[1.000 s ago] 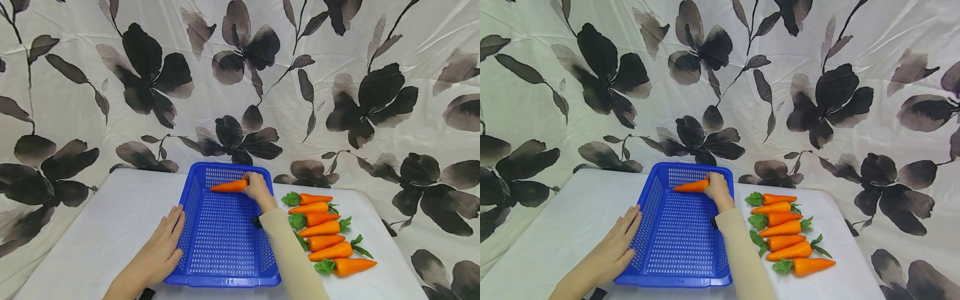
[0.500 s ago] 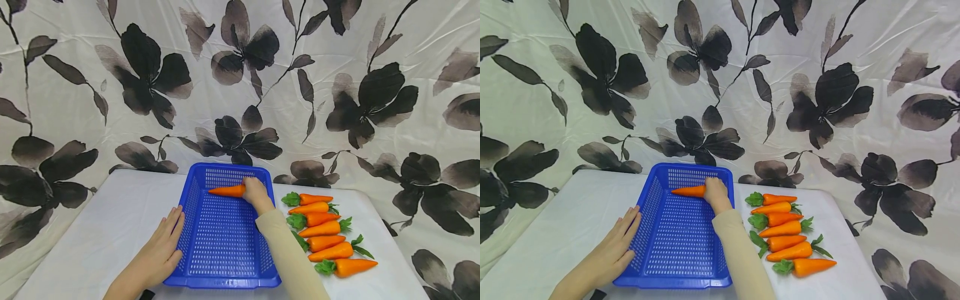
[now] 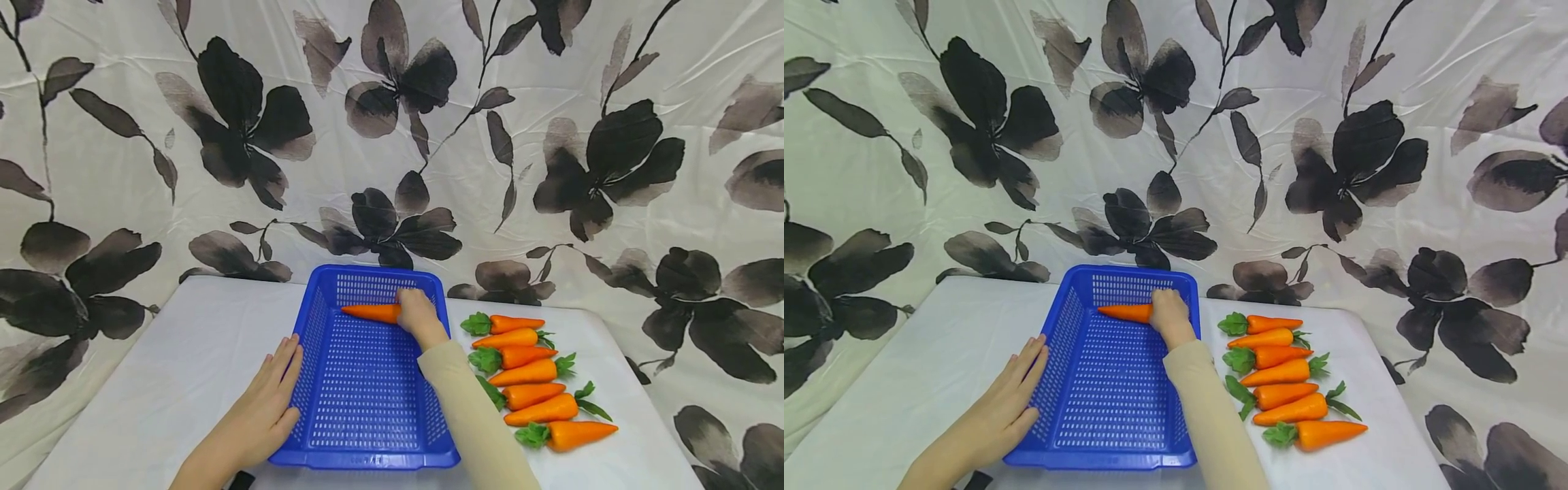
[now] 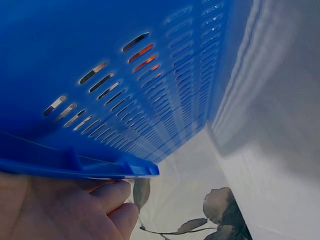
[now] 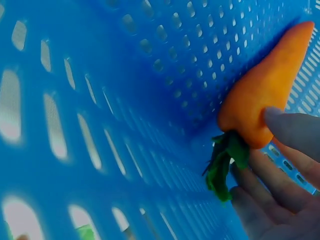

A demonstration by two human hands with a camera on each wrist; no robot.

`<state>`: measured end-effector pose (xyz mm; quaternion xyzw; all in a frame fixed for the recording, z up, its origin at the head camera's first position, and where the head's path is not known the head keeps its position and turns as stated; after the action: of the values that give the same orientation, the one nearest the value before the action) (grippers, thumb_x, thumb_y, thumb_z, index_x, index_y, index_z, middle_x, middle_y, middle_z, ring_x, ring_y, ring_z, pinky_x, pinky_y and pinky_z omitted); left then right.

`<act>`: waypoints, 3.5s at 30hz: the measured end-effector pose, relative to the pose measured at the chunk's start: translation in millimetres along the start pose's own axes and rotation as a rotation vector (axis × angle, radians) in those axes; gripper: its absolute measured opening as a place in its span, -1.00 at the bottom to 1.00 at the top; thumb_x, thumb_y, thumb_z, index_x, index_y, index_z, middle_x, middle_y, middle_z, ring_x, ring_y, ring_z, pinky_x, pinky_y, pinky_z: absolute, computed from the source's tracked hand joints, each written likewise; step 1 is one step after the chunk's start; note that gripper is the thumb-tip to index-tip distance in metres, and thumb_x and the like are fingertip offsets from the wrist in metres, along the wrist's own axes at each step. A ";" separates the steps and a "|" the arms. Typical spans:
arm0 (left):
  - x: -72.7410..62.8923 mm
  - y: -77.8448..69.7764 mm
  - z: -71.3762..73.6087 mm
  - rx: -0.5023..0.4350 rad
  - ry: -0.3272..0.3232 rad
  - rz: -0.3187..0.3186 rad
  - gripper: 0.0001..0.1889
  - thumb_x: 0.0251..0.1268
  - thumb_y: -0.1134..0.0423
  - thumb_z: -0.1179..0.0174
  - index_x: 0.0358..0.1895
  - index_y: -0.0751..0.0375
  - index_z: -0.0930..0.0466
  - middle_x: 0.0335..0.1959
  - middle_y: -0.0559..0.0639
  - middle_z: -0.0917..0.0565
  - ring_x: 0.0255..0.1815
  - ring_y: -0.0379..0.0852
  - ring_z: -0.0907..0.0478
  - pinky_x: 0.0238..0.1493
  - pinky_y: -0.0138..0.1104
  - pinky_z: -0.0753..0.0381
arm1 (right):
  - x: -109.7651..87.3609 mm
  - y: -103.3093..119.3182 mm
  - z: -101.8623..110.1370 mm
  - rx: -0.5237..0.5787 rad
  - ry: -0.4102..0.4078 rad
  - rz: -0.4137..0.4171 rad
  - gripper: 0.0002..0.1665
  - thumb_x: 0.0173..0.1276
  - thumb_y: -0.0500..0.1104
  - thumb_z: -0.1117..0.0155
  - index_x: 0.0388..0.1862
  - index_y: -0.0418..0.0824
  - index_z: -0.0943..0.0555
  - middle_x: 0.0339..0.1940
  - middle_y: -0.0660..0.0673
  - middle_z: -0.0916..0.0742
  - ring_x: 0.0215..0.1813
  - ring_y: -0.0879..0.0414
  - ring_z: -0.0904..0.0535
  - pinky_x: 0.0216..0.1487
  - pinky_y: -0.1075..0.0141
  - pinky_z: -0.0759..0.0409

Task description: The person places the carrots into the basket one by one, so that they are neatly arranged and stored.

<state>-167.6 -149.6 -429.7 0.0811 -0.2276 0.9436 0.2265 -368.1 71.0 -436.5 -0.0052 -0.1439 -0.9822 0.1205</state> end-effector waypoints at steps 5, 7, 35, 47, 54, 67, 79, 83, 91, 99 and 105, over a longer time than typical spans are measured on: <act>-0.4 0.3 0.0 -0.007 0.001 0.004 -0.18 0.19 0.34 -0.07 0.52 0.52 0.03 0.61 0.28 0.16 0.62 0.12 0.32 0.51 -0.32 0.48 | 0.9 0.6 5.3 0.080 -0.014 0.004 -0.61 0.12 -0.43 -0.34 -0.02 -0.33 -0.67 -0.03 -0.26 -0.73 0.03 -0.12 -0.63 0.15 0.04 -0.57; -0.3 -0.2 0.2 -0.005 0.001 0.003 -0.18 0.18 0.34 -0.07 0.52 0.52 0.03 0.61 0.28 0.15 0.62 0.11 0.32 0.50 -0.34 0.49 | 0.6 0.2 8.9 0.123 -0.024 0.010 -0.61 0.14 -0.41 -0.33 0.01 -0.34 -0.66 -0.04 -0.26 -0.72 0.03 -0.13 -0.61 0.16 0.03 -0.56; -2.2 0.0 0.2 -0.017 0.008 -0.001 -0.18 0.19 0.34 -0.09 0.52 0.53 0.03 0.61 0.28 0.18 0.62 0.12 0.34 0.52 -0.30 0.46 | -90.5 5.5 117.4 0.378 -0.434 0.153 -0.61 0.34 -0.19 -0.31 0.12 -0.26 -0.63 0.09 -0.22 -0.69 0.14 -0.14 -0.56 0.25 -0.10 -0.44; -3.0 -0.5 0.3 -0.001 -0.010 -0.021 -0.18 0.19 0.34 -0.09 0.51 0.53 0.02 0.61 0.29 0.16 0.62 0.10 0.35 0.48 -0.40 0.53 | -161.1 -10.9 123.4 0.368 -0.621 0.202 -0.63 0.25 -0.24 -0.41 0.05 -0.24 -0.67 0.03 -0.16 -0.71 0.11 -0.09 -0.54 0.18 -0.08 -0.49; -3.3 0.5 -1.0 0.007 -0.014 -0.021 -0.17 0.19 0.34 -0.09 0.52 0.53 0.03 0.61 0.28 0.16 0.62 0.11 0.34 0.48 -0.40 0.53 | -186.0 -29.5 124.6 0.361 -0.677 0.221 -0.61 0.15 -0.34 -0.47 0.00 -0.23 -0.69 -0.01 -0.15 -0.72 0.08 -0.06 -0.58 0.09 0.03 -0.54; -2.7 1.9 -3.4 -0.002 -0.007 -0.008 -0.16 0.18 0.35 -0.09 0.52 0.53 0.05 0.61 0.28 0.18 0.62 0.11 0.36 0.44 -0.45 0.59 | -203.7 -74.1 146.1 0.380 -0.723 0.144 -0.65 0.19 -0.36 -0.43 -0.01 -0.26 -0.68 -0.03 -0.12 -0.74 0.09 -0.02 -0.58 0.13 0.45 -0.38; -2.0 1.2 -2.3 -0.009 0.001 0.000 -0.16 0.19 0.35 -0.09 0.53 0.51 0.06 0.61 0.27 0.18 0.62 0.11 0.35 0.52 -0.30 0.47 | -220.2 -143.6 152.5 0.418 -0.681 -0.066 -0.68 0.30 -0.28 -0.37 0.05 -0.23 -0.69 0.00 -0.17 -0.72 0.18 0.26 -0.54 0.30 0.46 -0.38; -2.1 0.2 -1.0 -0.015 -0.001 -0.002 -0.17 0.20 0.34 -0.09 0.53 0.51 0.05 0.61 0.27 0.17 0.62 0.11 0.34 0.50 -0.36 0.51 | -223.8 -168.7 146.1 0.485 -0.629 -0.045 -0.69 0.34 -0.31 -0.32 0.06 -0.33 -0.67 -0.02 -0.09 -0.71 0.09 0.53 -0.48 0.18 0.69 -0.32; -2.1 1.3 -2.6 -0.005 0.009 0.013 -0.17 0.19 0.34 -0.09 0.52 0.52 0.05 0.61 0.27 0.19 0.62 0.09 0.38 0.50 -0.34 0.52 | -231.7 -220.7 130.1 0.551 -0.533 -0.074 -0.69 0.43 -0.26 -0.23 0.07 -0.42 -0.62 -0.11 0.26 -0.72 -0.05 0.49 -0.59 -0.04 0.67 -0.49; -0.3 3.0 -4.1 -0.019 0.036 0.034 -0.17 0.20 0.34 -0.08 0.53 0.51 0.06 0.62 0.25 0.21 0.62 0.12 0.37 0.45 -0.40 0.58 | -239.2 -270.3 104.1 0.623 -0.335 -0.199 -0.56 0.48 -0.11 -0.19 0.09 -0.49 -0.58 -0.16 0.19 -0.76 -0.13 0.42 -0.64 -0.11 0.64 -0.53; -0.7 3.9 -4.5 -0.023 0.031 0.028 -0.16 0.20 0.34 -0.08 0.53 0.50 0.08 0.62 0.24 0.22 0.62 0.11 0.39 0.48 -0.36 0.55 | -250.3 -300.6 80.5 0.643 -0.101 -0.396 -0.48 0.39 -0.02 -0.31 0.07 -0.45 -0.62 -0.17 -0.01 -0.78 -0.18 0.30 -0.63 -0.15 0.43 -0.61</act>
<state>-169.0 -150.9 -435.4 0.0604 -0.2362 0.9451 0.2176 -198.7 432.1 -455.2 0.0124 -0.4487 -0.8897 -0.0832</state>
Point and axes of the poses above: each hand's wrist, its own x-axis towards the middle knuckle, its own z-axis out of the back of the hand, y = z × x, the point moved 6 cm from there along x, towards the middle knuckle
